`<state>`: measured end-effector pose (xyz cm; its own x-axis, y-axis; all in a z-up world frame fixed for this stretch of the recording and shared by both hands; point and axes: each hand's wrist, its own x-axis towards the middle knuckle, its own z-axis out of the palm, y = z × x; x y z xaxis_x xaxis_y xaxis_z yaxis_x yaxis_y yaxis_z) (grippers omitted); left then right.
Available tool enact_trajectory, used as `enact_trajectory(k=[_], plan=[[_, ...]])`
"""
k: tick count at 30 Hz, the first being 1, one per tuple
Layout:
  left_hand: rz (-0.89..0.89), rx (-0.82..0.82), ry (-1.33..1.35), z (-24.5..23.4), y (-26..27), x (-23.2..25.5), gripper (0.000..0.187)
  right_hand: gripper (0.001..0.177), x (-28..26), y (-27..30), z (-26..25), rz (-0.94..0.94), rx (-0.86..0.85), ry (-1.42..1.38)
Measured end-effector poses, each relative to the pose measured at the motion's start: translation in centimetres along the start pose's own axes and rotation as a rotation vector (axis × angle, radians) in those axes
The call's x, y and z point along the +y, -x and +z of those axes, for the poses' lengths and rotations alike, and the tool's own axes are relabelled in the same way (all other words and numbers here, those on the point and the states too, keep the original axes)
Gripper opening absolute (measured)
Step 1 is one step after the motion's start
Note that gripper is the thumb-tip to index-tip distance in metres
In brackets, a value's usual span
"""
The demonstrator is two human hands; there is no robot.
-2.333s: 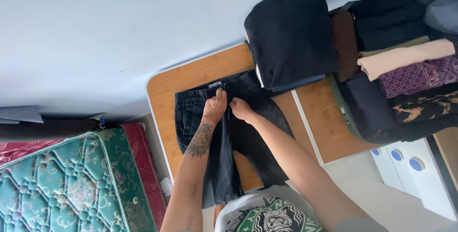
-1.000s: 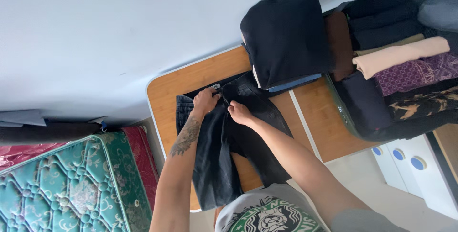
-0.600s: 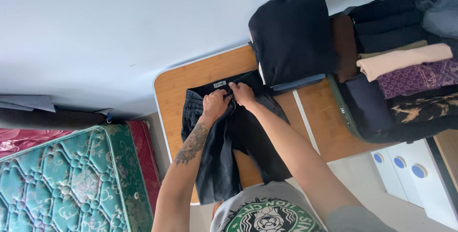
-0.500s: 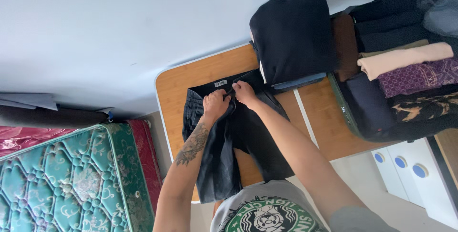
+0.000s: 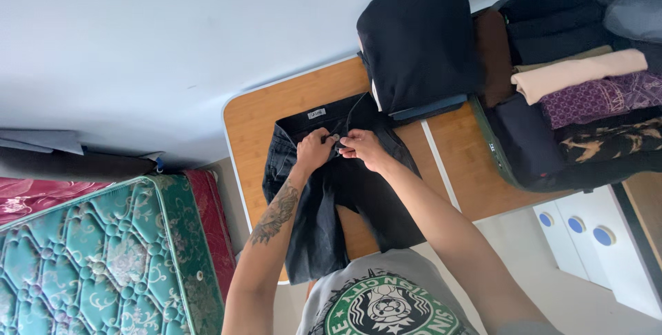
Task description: The person folds a purple patterned shirt, a black hoodie, and a pair of dark jeans on a wooden table. Each item is folded neatly and placed into an open suitcase positioned next to the table.
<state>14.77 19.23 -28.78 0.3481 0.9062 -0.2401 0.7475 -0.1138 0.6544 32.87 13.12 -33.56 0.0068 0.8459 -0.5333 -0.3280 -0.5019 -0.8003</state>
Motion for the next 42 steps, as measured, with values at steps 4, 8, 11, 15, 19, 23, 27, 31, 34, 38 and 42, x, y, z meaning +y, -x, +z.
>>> enact_trajectory(k=[4, 8, 11, 15, 19, 23, 27, 31, 34, 38, 42], plan=[[0.061, 0.026, -0.044, -0.3, 0.8, 0.4, 0.030, 0.013, -0.3, 0.7, 0.7, -0.016, 0.039, -0.002], [0.127, 0.038, -0.097, -0.5, 0.9, 0.2, 0.030, 0.020, -0.8, 2.2, 1.0, -0.026, 0.018, -0.143], [0.146, -0.048, -0.141, -0.7, 1.2, -0.2, 0.026, 0.015, -1.2, 2.6, 0.9, -0.020, -0.028, -0.110], [0.282, -0.008, -0.241, -0.1, 2.2, -0.1, 0.024, 0.012, 0.1, 2.4, 0.7, -0.108, -0.081, 0.039], [0.376, -0.023, -0.376, -2.1, 3.2, 2.1, 0.022, 0.015, 1.0, 1.9, 1.3, -0.173, 0.002, 0.114], [0.407, -0.077, -0.484, -4.0, 4.8, 4.3, 0.031, 0.014, 1.3, 2.2, 2.0, -0.210, 0.055, 0.230], [0.508, 0.019, -0.593, -3.9, 4.8, 4.2, 0.014, 0.016, 0.2, 3.1, 2.6, -0.209, 0.096, 0.412], [0.472, 0.052, -0.444, -3.6, 4.7, 3.5, 0.013, 0.015, -1.0, 4.3, 3.3, -0.321, 0.148, 0.558], [0.519, 0.179, -0.359, -3.4, 5.4, 3.6, 0.018, 0.015, -2.3, 5.1, 3.8, -0.307, 0.175, 0.665], [0.592, 0.234, -0.438, -3.0, 5.7, 3.5, 0.012, 0.014, -2.9, 5.5, 4.2, -0.341, 0.173, 0.734], [0.498, 0.259, -0.412, -1.9, 5.5, 3.1, 0.009, 0.011, -2.4, 5.8, 4.6, -0.466, 0.207, 0.740]])
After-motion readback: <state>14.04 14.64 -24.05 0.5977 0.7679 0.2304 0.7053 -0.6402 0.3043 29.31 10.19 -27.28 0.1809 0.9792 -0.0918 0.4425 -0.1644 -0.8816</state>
